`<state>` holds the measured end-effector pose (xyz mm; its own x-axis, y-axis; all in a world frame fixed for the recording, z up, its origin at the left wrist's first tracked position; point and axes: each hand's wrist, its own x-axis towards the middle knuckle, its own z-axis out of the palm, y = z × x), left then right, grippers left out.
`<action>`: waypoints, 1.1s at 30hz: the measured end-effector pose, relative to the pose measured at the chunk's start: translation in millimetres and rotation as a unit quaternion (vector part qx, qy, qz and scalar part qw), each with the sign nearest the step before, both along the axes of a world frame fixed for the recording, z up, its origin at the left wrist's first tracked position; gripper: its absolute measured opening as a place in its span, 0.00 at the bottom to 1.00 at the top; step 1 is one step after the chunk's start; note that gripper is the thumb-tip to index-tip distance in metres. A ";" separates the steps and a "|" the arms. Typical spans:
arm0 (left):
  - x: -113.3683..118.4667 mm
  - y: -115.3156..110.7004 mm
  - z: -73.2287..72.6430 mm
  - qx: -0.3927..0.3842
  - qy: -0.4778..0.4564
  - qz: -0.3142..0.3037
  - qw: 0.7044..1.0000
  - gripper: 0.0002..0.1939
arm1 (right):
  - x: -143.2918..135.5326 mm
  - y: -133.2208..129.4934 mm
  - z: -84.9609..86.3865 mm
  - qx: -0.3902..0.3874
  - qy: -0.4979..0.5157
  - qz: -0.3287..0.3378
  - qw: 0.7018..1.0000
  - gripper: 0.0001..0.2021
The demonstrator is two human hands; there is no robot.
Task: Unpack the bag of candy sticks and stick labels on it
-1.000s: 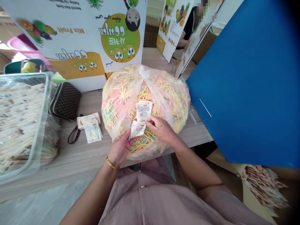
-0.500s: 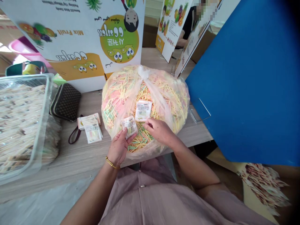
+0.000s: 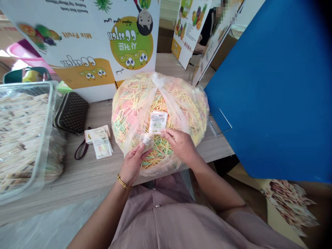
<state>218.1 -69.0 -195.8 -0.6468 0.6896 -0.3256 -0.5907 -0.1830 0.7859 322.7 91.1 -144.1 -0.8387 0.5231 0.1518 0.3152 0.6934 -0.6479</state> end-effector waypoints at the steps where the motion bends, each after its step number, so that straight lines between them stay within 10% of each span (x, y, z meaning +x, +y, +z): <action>1: 1.1 0.2 -0.6 -0.003 0.007 -0.004 1.000 0.17 | 0.3 -1.9 5.8 -0.050 0.047 -0.015 0.998 0.12; 9: 5.2 2.3 -4.4 -0.006 0.029 -0.017 0.999 0.18 | -12.3 -13.9 18.2 -0.143 0.198 -0.013 0.970 0.11; 19: 3.9 3.8 10.0 0.022 -0.051 -0.024 0.998 0.19 | -22.3 -28.2 -15.7 -0.240 0.164 -0.024 0.956 0.09; 27: 2.8 11.3 3.8 -0.018 -0.025 0.031 0.999 0.20 | -21.8 -31.3 -19.4 0.019 0.189 0.013 0.982 0.12; 33: 1.5 11.0 9.6 0.011 -0.061 0.054 0.997 0.14 | -17.8 -42.7 -39.8 0.060 0.093 0.048 0.993 0.11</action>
<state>219.6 -58.0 -186.2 -0.6739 0.6262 -0.3921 -0.6580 -0.2674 0.7040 304.9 48.4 -183.9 -0.8357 0.4107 0.3647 0.1264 0.7900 -0.6000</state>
